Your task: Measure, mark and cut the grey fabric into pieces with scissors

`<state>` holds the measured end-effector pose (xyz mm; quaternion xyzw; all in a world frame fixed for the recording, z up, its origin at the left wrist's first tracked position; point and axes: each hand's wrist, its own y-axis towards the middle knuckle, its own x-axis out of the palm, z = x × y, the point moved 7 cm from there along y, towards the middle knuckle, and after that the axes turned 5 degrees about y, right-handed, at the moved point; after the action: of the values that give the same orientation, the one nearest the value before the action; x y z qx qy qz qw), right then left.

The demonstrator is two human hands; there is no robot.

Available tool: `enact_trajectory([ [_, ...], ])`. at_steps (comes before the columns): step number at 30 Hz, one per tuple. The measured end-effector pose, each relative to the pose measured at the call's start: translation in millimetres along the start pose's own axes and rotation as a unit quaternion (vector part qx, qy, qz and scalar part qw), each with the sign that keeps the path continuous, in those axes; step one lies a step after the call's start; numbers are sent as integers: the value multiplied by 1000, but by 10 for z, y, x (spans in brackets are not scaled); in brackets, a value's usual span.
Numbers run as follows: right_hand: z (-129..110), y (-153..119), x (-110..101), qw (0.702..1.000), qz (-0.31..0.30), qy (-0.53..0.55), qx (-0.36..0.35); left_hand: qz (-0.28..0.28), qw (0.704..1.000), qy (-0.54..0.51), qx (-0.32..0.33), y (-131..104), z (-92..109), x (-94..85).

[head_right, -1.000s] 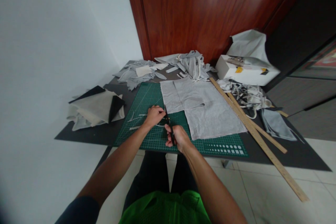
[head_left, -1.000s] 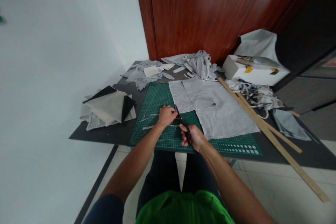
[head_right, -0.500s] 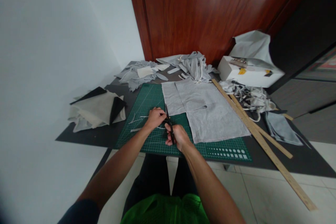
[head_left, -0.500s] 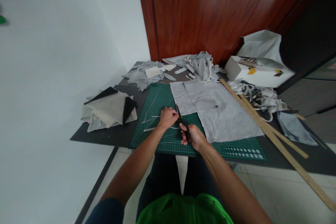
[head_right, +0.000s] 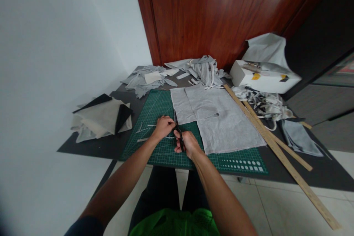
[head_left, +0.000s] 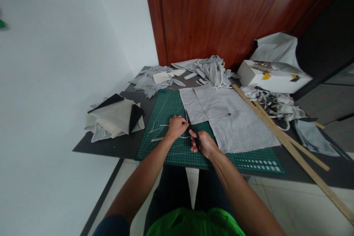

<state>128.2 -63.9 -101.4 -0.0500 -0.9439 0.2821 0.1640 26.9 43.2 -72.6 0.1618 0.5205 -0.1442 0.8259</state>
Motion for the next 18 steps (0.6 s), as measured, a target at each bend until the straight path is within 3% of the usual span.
enact_trajectory([
  [18, -85, 168, 11, 1000, -3, 4, 1, -3, 1000, -13, 5, -17, -9, -14],
])
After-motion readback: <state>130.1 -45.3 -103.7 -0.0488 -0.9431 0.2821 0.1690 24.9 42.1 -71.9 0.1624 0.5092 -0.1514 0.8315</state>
